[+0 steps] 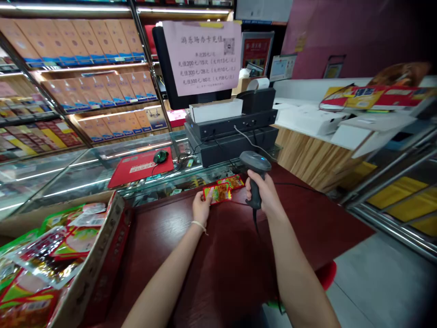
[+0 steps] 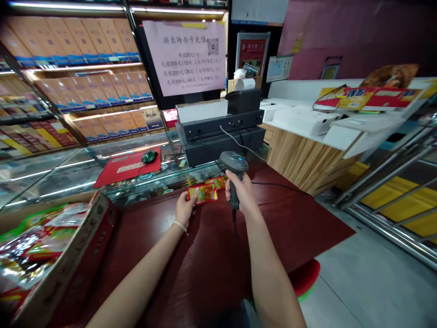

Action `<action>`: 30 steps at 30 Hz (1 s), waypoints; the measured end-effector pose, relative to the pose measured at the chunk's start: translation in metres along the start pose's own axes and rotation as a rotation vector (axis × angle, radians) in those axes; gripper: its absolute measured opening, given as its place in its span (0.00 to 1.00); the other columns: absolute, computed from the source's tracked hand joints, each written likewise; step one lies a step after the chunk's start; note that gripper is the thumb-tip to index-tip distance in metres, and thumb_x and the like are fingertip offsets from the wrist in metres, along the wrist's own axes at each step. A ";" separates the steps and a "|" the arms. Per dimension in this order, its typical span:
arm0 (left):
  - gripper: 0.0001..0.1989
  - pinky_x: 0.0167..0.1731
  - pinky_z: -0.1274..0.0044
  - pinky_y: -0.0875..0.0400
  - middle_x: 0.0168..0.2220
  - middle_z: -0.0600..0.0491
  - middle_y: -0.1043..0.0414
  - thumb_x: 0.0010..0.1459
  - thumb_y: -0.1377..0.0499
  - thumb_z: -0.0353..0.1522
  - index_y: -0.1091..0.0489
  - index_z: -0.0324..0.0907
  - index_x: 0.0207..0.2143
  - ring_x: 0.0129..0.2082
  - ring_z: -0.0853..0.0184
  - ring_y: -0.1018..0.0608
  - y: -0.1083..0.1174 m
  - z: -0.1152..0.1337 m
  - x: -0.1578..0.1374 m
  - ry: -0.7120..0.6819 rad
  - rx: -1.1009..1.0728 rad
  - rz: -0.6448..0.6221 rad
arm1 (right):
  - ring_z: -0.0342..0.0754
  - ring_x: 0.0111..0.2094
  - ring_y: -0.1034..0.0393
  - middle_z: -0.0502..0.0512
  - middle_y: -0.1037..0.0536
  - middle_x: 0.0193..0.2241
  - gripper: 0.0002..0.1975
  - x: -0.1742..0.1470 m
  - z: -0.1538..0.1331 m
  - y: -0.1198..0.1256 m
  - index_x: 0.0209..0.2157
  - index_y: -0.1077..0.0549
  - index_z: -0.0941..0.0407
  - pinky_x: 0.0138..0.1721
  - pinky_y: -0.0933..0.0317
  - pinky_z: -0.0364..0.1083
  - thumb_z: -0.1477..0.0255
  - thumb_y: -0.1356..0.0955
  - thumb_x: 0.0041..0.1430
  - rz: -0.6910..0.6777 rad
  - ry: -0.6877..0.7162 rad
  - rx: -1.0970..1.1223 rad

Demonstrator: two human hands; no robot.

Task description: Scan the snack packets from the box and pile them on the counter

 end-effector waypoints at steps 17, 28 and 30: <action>0.13 0.50 0.68 0.36 0.44 0.43 0.33 0.57 0.41 0.35 0.29 0.40 0.44 0.45 0.58 0.28 -0.061 -0.001 0.022 -0.276 0.543 0.001 | 0.42 0.13 0.42 0.46 0.35 0.14 0.19 0.013 0.005 0.029 0.24 0.39 0.52 0.13 0.43 0.41 0.54 0.31 0.54 0.096 0.014 0.062; 0.12 0.43 0.72 0.33 0.36 0.49 0.32 0.59 0.45 0.28 0.30 0.43 0.46 0.38 0.64 0.29 0.035 0.067 -0.036 -0.433 0.485 -0.026 | 0.41 0.13 0.42 0.48 0.35 0.14 0.21 -0.006 0.010 -0.021 0.18 0.35 0.55 0.14 0.44 0.41 0.56 0.31 0.57 -0.154 -0.038 0.080; 0.13 0.42 0.73 0.33 0.38 0.49 0.31 0.60 0.45 0.29 0.30 0.44 0.47 0.38 0.64 0.28 0.066 0.093 -0.057 -0.482 0.522 -0.026 | 0.41 0.13 0.42 0.48 0.34 0.15 0.21 -0.015 0.013 -0.039 0.19 0.34 0.55 0.14 0.44 0.41 0.57 0.31 0.57 -0.222 -0.053 0.079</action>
Point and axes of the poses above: each hand's wrist, its own x-axis towards the middle knuckle, its own y-axis out of the back of the hand, z = x × y, the point moved 2 cm from there along x, towards the middle knuckle
